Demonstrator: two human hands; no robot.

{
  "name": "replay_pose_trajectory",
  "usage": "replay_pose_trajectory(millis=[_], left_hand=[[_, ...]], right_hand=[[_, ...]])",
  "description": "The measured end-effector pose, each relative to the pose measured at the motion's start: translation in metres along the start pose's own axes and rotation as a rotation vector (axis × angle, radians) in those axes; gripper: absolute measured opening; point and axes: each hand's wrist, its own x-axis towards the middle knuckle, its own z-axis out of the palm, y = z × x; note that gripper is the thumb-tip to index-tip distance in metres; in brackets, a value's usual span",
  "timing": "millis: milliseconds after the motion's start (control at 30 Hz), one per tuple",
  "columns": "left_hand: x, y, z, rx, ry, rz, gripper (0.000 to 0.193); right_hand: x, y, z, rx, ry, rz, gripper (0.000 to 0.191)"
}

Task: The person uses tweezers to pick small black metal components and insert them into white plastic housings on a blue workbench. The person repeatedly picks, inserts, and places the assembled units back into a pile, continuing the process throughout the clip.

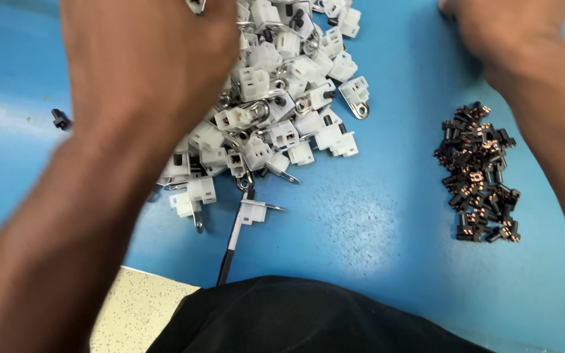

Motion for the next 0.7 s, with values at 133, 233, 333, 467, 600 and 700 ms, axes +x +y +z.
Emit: replay_pose_trajectory(millis=[133, 233, 333, 467, 600, 700], left_hand=[[-0.020, 0.051, -0.016, -0.315, 0.061, 0.022, 0.017], [-0.025, 0.098, -0.023, -0.761, -0.429, -0.315, 0.022], [-0.034, 0.123, -0.038, -1.133, -0.879, -0.558, 0.027], [-0.050, 0.119, -0.052, -1.291, -0.906, -0.540, 0.030], [-0.060, 0.120, -0.053, -1.247, -0.921, -0.487, 0.033], [-0.057, 0.121, -0.059, -1.143, -0.966, -0.447, 0.033]], right_hand=[[-0.049, -0.035, -0.049, 0.559, -0.163, 0.236, 0.018], [-0.109, -0.054, -0.090, 0.410, -0.345, 0.328, 0.024], [-0.168, -0.052, -0.112, 0.577, -0.536, 0.506, 0.027], [-0.209, -0.020, -0.108, 0.414, -0.299, 0.661, 0.023], [-0.227, 0.017, -0.099, 0.059, -0.196, 0.466, 0.037], [-0.235, 0.028, -0.099, -0.135, -0.215, 0.194, 0.039]])
